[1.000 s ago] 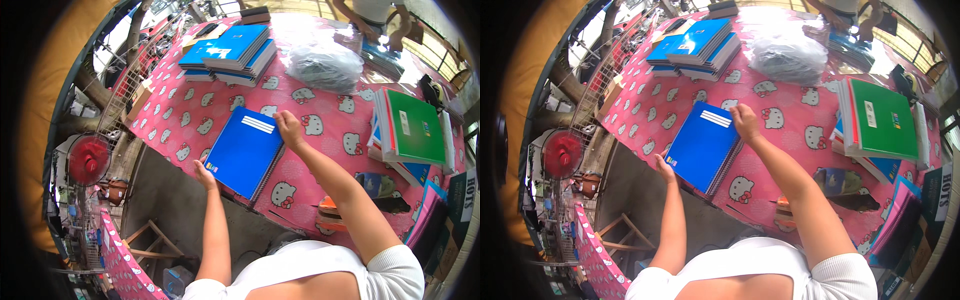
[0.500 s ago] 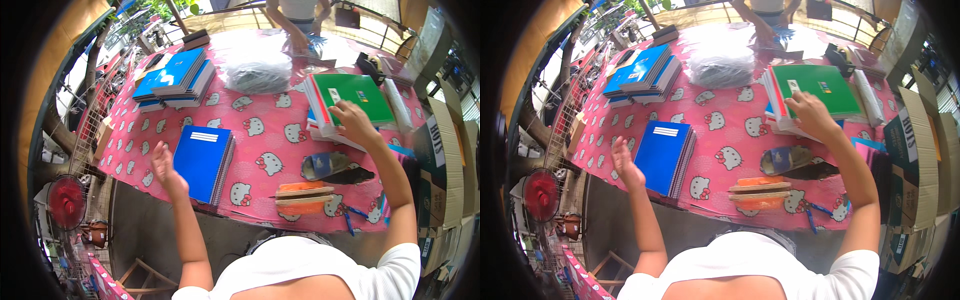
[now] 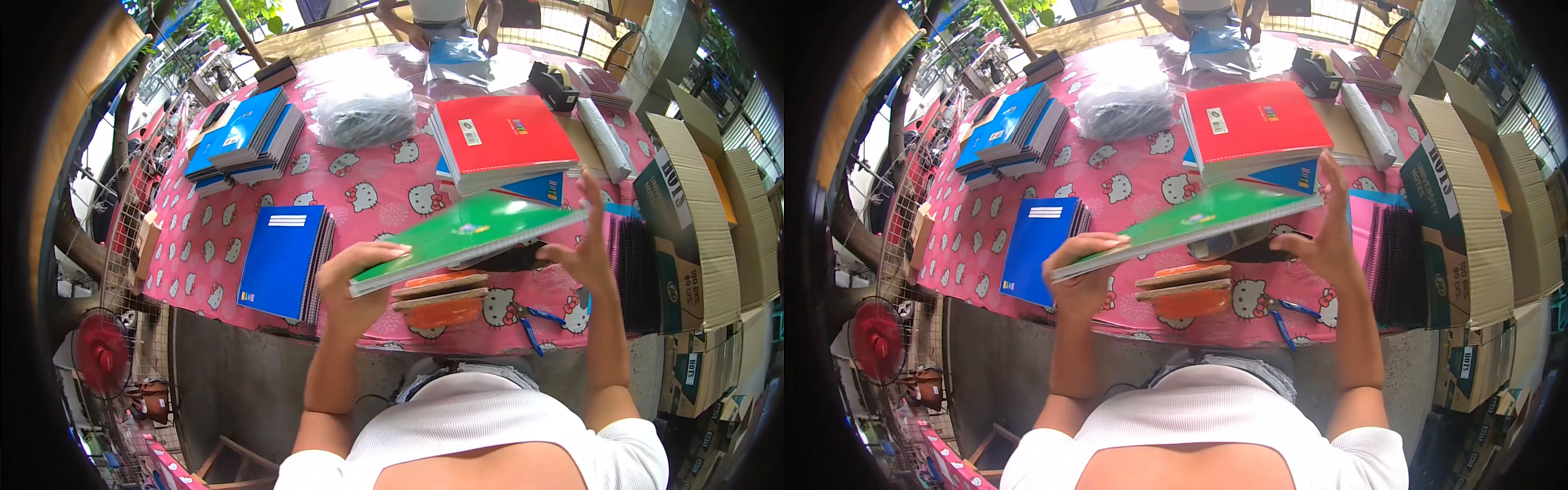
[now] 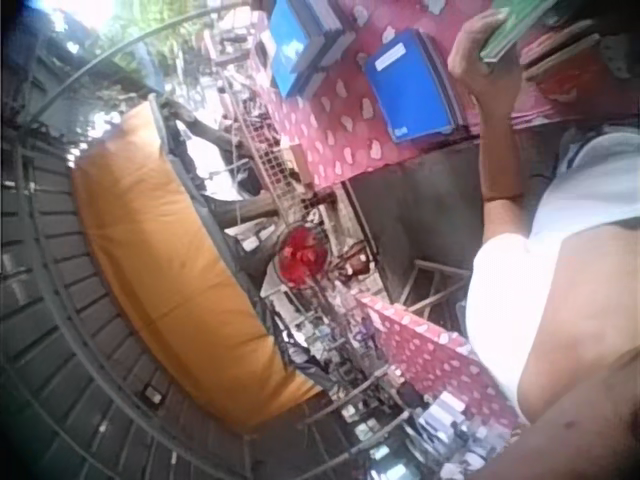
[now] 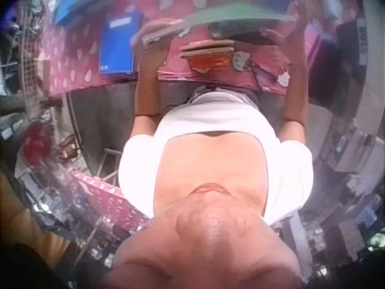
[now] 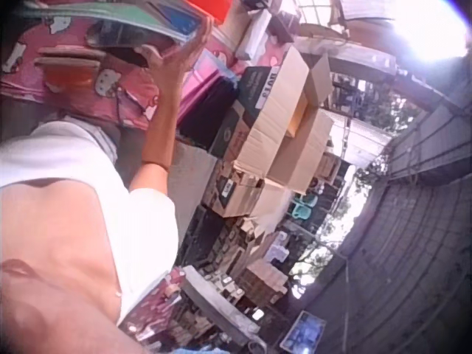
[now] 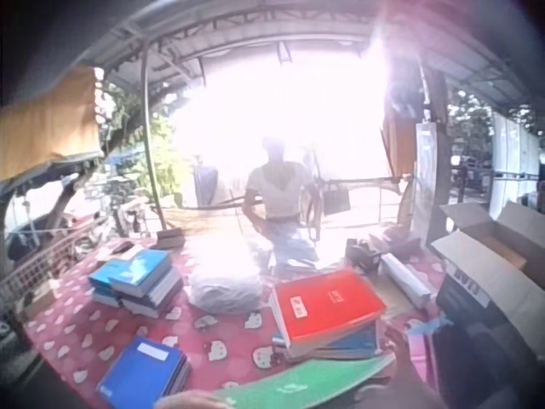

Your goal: The person prepares spiral-bound notebooks for packaging by wrapping a thin strip of tape around the binding edge, handling several different colored notebooks individually.

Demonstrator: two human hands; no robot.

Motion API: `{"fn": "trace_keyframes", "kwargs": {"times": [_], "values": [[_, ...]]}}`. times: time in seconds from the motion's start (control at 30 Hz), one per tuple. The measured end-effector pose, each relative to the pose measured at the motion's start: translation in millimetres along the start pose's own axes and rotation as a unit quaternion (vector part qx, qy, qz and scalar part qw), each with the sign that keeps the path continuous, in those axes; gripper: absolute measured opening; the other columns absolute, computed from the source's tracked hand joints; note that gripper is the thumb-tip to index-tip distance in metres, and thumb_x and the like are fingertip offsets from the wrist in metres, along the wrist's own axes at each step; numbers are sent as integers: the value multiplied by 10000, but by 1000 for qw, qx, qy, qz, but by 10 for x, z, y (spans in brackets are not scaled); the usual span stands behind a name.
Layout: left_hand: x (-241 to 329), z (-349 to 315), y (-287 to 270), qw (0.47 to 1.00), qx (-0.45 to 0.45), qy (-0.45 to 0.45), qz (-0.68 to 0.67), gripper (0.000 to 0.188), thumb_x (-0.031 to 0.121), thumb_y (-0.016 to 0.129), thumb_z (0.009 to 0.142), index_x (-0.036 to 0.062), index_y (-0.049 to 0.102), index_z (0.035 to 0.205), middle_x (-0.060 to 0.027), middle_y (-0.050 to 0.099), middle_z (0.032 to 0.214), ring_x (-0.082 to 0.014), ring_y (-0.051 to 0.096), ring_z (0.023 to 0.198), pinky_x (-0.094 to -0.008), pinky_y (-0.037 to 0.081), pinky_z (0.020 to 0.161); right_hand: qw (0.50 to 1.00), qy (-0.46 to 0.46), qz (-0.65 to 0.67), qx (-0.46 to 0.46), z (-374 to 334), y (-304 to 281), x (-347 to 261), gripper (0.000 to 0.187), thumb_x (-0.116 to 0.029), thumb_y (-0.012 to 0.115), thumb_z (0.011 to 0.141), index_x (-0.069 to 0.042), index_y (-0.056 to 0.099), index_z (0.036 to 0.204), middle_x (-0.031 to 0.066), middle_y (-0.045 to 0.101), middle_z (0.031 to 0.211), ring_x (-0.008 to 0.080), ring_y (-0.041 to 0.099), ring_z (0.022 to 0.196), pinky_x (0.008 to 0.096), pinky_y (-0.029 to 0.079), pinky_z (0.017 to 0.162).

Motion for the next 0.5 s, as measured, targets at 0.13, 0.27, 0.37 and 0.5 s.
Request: {"fn": "trace_keyframes", "kwargs": {"times": [0.13, 0.27, 0.37, 0.5], "values": [[256, -58, 53, 991, 12, -112, -71, 165, -76, 736, 759, -20, 633, 875, -149, 693, 859, -176, 676, 784, -270, 558, 656, 961, 105, 233, -103, -491, 318, 495, 578, 117, 689, 695, -21, 515, 1229, 115, 617, 1098, 185, 635, 900, 296, 539, 738], [193, -239, 10, 973, 74, -156, -157, 185, -14, 779, 750, -7, 652, 885, -132, 695, 848, -136, 653, 730, -249, 525, 632, 960, 121, 220, -127, -707, 390, 389, 291, 159, 626, 767, 22, 595, 1023, 81, 650, 910, 170, 656, 830, 281, 541, 729], [156, -321, -9, 977, 79, -157, -117, 223, 26, 812, 730, 6, 645, 876, -109, 691, 808, -119, 639, 702, -225, 504, 607, 954, 128, 248, -112, -781, 516, 346, 254, 127, 650, 774, 14, 627, 1000, 80, 669, 886, 178, 659, 816, 300, 537, 693], [-95, -484, -216, 976, 124, -172, -50, 250, 46, 828, 718, 16, 630, 868, -93, 687, 785, -98, 626, 675, -202, 481, 572, 948, 144, 218, -181, -822, 647, 277, 245, 69, 675, 791, -11, 653, 1021, 117, 694, 910, 184, 670, 809, 310, 532, 696]]}}
Point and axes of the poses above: each hand's wrist, its own z-axis towards the middle knuckle, its own y-axis out of the palm, x = y × z, the point moved 5 cm from there along z, towards the middle knuckle
